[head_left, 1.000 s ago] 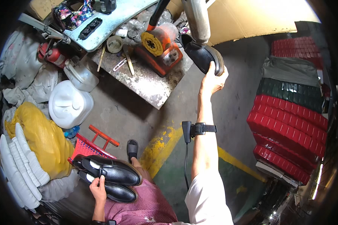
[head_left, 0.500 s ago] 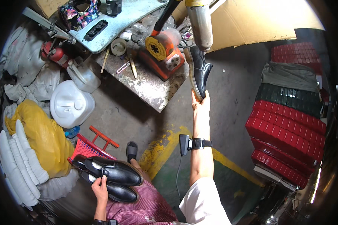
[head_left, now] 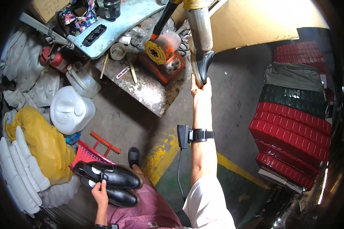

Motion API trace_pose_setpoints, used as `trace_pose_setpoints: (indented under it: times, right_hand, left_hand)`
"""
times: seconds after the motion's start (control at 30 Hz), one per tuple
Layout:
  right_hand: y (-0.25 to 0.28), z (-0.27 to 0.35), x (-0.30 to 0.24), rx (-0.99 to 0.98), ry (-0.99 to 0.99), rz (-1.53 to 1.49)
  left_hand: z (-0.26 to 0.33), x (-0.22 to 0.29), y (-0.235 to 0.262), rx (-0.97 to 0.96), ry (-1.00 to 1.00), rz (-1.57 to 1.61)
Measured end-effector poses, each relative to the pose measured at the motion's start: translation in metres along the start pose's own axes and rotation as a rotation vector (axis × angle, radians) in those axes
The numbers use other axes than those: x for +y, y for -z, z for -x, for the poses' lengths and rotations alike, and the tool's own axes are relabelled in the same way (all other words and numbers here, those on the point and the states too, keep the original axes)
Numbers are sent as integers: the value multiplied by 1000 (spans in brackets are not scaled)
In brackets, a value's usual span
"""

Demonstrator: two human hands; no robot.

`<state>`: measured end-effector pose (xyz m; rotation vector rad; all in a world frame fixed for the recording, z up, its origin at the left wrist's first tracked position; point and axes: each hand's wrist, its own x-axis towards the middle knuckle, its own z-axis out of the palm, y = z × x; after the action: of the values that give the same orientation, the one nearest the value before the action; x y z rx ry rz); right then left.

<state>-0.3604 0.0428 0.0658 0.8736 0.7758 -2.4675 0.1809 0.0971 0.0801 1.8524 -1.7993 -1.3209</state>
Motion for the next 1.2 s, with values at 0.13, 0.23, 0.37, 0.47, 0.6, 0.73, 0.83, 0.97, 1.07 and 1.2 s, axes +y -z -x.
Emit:
trace_pose_setpoints:
  times: [0.13, 0.23, 0.37, 0.47, 0.6, 0.73, 0.83, 0.97, 1.07, 1.2]
  right_hand:
    - [4, 6, 1, -14, -22, -38]
    - [14, 19, 3, 39, -23, 1]
    - [49, 46, -6, 71, -46, 106]
    - [105, 63, -19, -1, -33, 258]
    - [180, 86, -39, -32, -159, 317]
    - [212, 119, -28, 98, -223, 406]
    - [231, 137, -21, 104, -299, 496]
    - [244, 160, 1, 82, -396, 670]
    - [246, 181, 41, 113, -644, 768]
    - [252, 206, 70, -54, -804, 933]
  left_hand:
    - [0, 3, -3, -15, 16, -8]
    - [0, 2, -4, -19, -1, -9]
    - [1, -4, -4, -17, -18, 2]
    - [2, 4, -7, -1, -10, 6]
    - [1, 9, -2, 6, -8, 10]
    - [-4, 3, 8, 27, -28, -23]
    - [-15, 5, 15, 2, -41, -36]
    - [-34, 11, 30, 12, -37, -69]
    - [-51, -5, 47, 24, -30, -209]
    - [-68, 5, 66, -38, 27, -289]
